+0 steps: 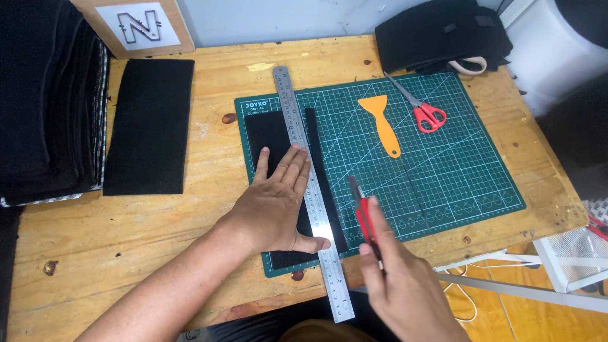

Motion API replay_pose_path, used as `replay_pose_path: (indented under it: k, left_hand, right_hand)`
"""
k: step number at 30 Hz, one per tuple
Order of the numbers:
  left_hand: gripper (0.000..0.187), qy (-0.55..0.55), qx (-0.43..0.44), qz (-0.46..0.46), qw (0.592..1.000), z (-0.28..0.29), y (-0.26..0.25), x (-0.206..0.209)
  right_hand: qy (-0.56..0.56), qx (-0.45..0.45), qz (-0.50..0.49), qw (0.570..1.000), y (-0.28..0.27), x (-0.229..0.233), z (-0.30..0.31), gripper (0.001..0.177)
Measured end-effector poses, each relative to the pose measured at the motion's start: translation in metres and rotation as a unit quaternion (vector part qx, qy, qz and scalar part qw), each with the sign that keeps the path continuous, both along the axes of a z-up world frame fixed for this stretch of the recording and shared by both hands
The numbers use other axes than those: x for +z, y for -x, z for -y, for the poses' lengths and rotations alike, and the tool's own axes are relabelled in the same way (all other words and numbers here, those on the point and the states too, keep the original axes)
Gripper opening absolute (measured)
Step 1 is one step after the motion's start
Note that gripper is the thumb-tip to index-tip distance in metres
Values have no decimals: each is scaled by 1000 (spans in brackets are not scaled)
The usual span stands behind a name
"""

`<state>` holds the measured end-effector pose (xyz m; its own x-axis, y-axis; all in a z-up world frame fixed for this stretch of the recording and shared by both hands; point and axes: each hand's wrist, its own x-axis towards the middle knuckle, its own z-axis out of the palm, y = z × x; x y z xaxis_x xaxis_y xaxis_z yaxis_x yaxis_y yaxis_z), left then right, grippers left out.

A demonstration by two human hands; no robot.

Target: Cutting a piece of black foam material using a metal ruler and a utility knife on a cutting mat.

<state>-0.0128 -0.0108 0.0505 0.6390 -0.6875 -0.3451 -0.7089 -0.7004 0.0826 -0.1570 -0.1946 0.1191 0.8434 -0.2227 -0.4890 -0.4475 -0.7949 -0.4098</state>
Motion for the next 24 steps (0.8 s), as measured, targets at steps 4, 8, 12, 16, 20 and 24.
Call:
replay_pose_path:
  k: [4, 8, 12, 16, 20, 24]
  left_hand:
    - [156, 29, -2, 42, 999, -1, -1, -14]
    - [158, 58, -6, 80, 995, -3, 0, -23]
    - [157, 43, -4, 59, 997, -3, -1, -24]
    - [159, 55, -11, 79, 995, -3, -1, -25]
    - [158, 40, -4, 66, 997, -1, -1, -22]
    - [158, 33, -7, 56, 998, -2, -1, -19]
  right_hand:
    - [31, 112, 72, 991, -3, -14, -9, 75]
    - [32, 139, 130, 981, -5, -22, -18, 72]
    - [29, 145, 146, 978, -9, -21, -26, 71]
    - [14, 128, 125, 984, -12, -21, -29, 70]
    - [14, 133, 144, 981, -11, -23, -30, 69]
    - [23, 130, 128, 983, -10, -24, -31, 69]
